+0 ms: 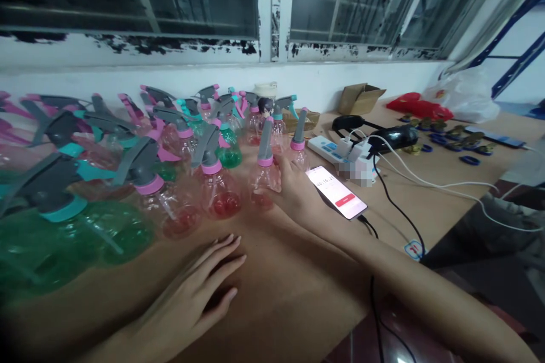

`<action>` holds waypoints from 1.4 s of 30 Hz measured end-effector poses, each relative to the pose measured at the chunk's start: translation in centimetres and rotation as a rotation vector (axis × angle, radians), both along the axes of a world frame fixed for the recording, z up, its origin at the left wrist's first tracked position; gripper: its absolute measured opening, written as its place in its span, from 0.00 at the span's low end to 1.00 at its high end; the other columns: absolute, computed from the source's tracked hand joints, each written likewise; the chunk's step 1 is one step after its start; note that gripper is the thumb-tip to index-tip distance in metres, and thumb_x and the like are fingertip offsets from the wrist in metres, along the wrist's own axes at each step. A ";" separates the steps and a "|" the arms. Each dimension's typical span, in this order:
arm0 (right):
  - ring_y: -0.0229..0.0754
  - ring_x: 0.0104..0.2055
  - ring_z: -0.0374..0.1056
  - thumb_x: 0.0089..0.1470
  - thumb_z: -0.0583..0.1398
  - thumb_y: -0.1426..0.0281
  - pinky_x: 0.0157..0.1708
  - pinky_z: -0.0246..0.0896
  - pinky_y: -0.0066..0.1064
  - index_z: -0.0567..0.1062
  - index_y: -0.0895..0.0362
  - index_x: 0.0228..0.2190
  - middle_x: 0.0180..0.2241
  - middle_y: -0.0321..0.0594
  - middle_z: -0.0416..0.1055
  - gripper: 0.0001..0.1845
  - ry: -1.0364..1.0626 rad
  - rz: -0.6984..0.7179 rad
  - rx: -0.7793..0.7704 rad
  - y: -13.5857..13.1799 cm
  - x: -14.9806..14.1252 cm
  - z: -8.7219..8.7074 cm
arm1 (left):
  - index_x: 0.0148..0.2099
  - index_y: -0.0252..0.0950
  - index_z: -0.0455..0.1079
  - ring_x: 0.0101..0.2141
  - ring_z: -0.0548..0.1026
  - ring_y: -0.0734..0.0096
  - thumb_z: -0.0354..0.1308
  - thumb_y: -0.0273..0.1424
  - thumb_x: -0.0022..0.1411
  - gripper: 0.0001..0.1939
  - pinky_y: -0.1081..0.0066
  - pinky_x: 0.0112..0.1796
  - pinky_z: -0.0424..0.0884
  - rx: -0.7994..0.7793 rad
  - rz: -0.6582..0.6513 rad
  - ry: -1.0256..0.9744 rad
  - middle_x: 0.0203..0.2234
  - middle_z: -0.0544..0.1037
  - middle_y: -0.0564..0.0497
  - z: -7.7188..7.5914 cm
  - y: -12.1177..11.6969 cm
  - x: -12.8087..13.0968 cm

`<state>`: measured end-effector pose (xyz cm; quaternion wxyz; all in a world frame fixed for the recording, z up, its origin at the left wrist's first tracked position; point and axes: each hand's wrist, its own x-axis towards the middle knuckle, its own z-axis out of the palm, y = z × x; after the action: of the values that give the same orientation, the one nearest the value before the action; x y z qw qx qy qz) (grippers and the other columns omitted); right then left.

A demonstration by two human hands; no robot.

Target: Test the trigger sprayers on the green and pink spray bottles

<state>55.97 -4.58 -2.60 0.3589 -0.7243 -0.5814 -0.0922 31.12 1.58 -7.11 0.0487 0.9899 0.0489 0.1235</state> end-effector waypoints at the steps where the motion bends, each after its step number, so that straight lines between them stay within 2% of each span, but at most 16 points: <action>1: 0.56 0.44 0.66 0.46 0.63 0.63 0.39 0.63 0.47 0.61 0.56 0.48 0.44 0.51 0.68 0.29 -0.003 -0.007 0.011 0.2 0.0 0.0 | 0.58 0.36 0.59 0.57 0.61 0.55 0.49 0.28 0.61 0.21 0.50 0.50 0.68 -0.004 0.002 -0.001 0.58 0.63 0.43 0.0 0.1 0.1; 8: 0.55 0.45 0.67 0.47 0.61 0.61 0.40 0.63 0.45 0.60 0.57 0.49 0.45 0.51 0.69 0.29 0.060 -0.001 -0.020 1.5 0.1 -0.2 | 0.56 0.36 0.61 0.54 0.66 0.54 0.51 0.28 0.59 0.21 0.50 0.47 0.71 0.032 -0.021 -0.070 0.55 0.66 0.43 -0.2 0.4 0.2; 12: 0.57 0.45 0.67 0.49 0.60 0.59 0.38 0.64 0.48 0.59 0.59 0.50 0.45 0.54 0.69 0.30 0.082 -0.002 -0.043 1.8 0.0 -0.5 | 0.56 0.36 0.61 0.54 0.66 0.54 0.50 0.28 0.59 0.21 0.52 0.46 0.72 0.031 -0.012 -0.063 0.55 0.66 0.42 -0.2 0.5 0.4; 16: 0.54 0.45 0.67 0.50 0.60 0.60 0.39 0.65 0.48 0.57 0.57 0.53 0.48 0.53 0.67 0.32 0.134 0.029 -0.008 0.8 -0.3 0.1 | 0.56 0.36 0.61 0.53 0.67 0.53 0.51 0.29 0.59 0.21 0.52 0.45 0.73 0.064 -0.020 -0.062 0.55 0.67 0.42 -0.1 0.6 0.4; 19: 0.48 0.41 0.69 0.52 0.58 0.60 0.35 0.67 0.41 0.63 0.54 0.48 0.46 0.47 0.69 0.23 0.207 0.038 0.070 -1.0 0.4 1.2 | 0.55 0.38 0.61 0.51 0.69 0.54 0.52 0.30 0.59 0.21 0.53 0.45 0.73 0.064 -0.014 -0.093 0.54 0.68 0.44 -0.2 0.6 0.3; 21: 0.44 0.35 0.69 0.54 0.56 0.60 0.31 0.67 0.37 0.68 0.55 0.41 0.40 0.44 0.71 0.16 0.219 -0.045 0.126 -2.0 1.5 1.8 | 0.55 0.40 0.61 0.51 0.70 0.55 0.52 0.29 0.58 0.21 0.55 0.45 0.73 0.042 0.004 -0.117 0.54 0.69 0.46 -0.2 0.7 0.2; 22: 0.44 0.34 0.69 0.54 0.56 0.58 0.31 0.66 0.38 0.69 0.55 0.38 0.38 0.44 0.72 0.15 0.199 -0.109 0.163 -2.3 2.3 2.0 | 0.55 0.40 0.61 0.50 0.70 0.56 0.53 0.29 0.58 0.21 0.56 0.45 0.73 0.030 0.010 -0.128 0.53 0.69 0.46 -0.2 0.7 0.2; 25: 0.49 0.39 0.68 0.49 0.59 0.54 0.36 0.64 0.43 0.69 0.56 0.38 0.38 0.47 0.71 0.21 0.136 -0.285 0.227 -2.3 4.4 2.2 | 0.53 0.41 0.62 0.49 0.72 0.57 0.53 0.30 0.57 0.20 0.57 0.45 0.74 0.008 0.002 -0.145 0.51 0.71 0.47 -0.1 0.7 0.3; 27: 0.53 0.45 0.66 0.45 0.61 0.52 0.40 0.63 0.45 0.66 0.57 0.44 0.44 0.50 0.69 0.29 0.165 -0.270 0.216 -1.6 5.4 2.1 | 0.52 0.41 0.62 0.48 0.72 0.57 0.53 0.30 0.58 0.18 0.58 0.44 0.75 0.014 -0.004 -0.149 0.50 0.71 0.46 0.0 0.7 0.4; 29: 0.51 0.48 0.65 0.45 0.62 0.53 0.42 0.62 0.43 0.63 0.58 0.48 0.46 0.51 0.68 0.33 0.234 -0.178 0.181 -0.6 6.0 1.9 | 0.52 0.40 0.62 0.48 0.72 0.57 0.52 0.29 0.58 0.18 0.57 0.44 0.75 0.024 -0.003 -0.153 0.51 0.71 0.46 0.1 0.8 0.4; 31: 0.49 0.47 0.66 0.46 0.61 0.55 0.42 0.63 0.40 0.64 0.58 0.47 0.46 0.50 0.69 0.30 0.256 -0.133 0.134 0.2 6.2 1.7 | 0.52 0.40 0.61 0.49 0.72 0.57 0.52 0.29 0.59 0.18 0.56 0.44 0.74 0.022 -0.001 -0.150 0.51 0.70 0.46 0.1 0.8 0.4; 35: 0.50 0.41 0.69 0.48 0.60 0.59 0.38 0.64 0.42 0.69 0.58 0.41 0.39 0.47 0.73 0.21 0.230 -0.157 0.078 0.6 6.1 1.5 | 0.51 0.41 0.60 0.48 0.72 0.57 0.52 0.30 0.59 0.17 0.55 0.44 0.75 -0.007 -0.008 -0.135 0.50 0.71 0.46 0.3 0.7 0.4; 42: 0.51 0.39 0.69 0.49 0.60 0.60 0.37 0.63 0.44 0.70 0.58 0.38 0.37 0.47 0.72 0.17 0.131 -0.163 0.006 -2.5 4.6 1.7 | 0.50 0.44 0.59 0.46 0.73 0.62 0.47 0.28 0.61 0.14 0.57 0.43 0.75 -0.139 0.004 -0.142 0.45 0.73 0.49 1.1 0.0 0.3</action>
<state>60.57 -7.09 -0.92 0.3898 -0.7724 -0.4957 -0.0752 31.37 1.56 -6.03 0.1205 0.9728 0.0558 0.1899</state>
